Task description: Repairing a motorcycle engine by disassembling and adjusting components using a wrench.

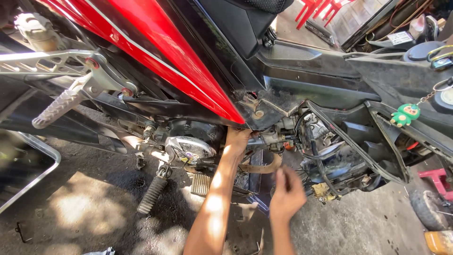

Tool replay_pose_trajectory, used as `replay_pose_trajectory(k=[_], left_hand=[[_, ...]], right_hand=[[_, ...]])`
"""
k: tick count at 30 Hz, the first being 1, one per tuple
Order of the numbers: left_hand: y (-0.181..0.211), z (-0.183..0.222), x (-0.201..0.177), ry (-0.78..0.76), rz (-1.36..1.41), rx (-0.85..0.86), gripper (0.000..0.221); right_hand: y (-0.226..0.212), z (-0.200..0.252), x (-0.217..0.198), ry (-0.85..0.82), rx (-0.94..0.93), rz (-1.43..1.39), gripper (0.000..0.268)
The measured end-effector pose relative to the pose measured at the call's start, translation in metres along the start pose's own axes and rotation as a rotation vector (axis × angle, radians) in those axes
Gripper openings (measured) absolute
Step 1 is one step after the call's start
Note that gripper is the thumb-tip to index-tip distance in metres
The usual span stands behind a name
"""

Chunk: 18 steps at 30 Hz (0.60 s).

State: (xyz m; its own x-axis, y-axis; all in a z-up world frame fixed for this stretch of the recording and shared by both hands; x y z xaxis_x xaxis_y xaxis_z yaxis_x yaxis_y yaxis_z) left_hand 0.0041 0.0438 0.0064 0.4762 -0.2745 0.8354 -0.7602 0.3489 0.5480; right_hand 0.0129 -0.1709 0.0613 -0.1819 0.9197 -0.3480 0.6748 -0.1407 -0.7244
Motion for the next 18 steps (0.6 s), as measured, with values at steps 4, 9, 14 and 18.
replay_pose_trajectory(k=[4,9,14,18], left_hand=[[0.026,0.02,0.015,0.062,0.082,0.225,0.027],[0.024,0.02,0.012,0.067,0.05,0.224,0.028],[0.012,0.011,0.007,0.064,0.068,0.198,0.031],[0.031,0.021,0.017,0.078,0.11,0.214,0.031]], right_hand=[[-0.054,-0.066,0.016,-0.011,-0.098,-0.076,0.019],[-0.083,-0.094,0.03,-0.257,-0.348,0.104,0.01],[-0.098,-0.095,0.031,-0.318,-0.499,0.088,0.006],[-0.09,-0.099,0.034,-0.308,-0.481,0.046,0.003]])
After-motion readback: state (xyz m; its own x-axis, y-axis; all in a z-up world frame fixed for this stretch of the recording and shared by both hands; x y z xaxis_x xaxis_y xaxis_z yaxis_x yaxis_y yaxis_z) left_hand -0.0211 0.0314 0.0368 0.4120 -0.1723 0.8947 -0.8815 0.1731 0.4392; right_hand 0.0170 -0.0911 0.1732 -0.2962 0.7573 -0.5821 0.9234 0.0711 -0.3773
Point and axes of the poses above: each hand's wrist, its own z-axis away from the middle knuckle, its own x-axis out of the palm, y = z × x, the point moved 4 cm from there along -z, towards the middle knuckle, and after that the axes turned 10 degrees about x, right-handed, at the moved point
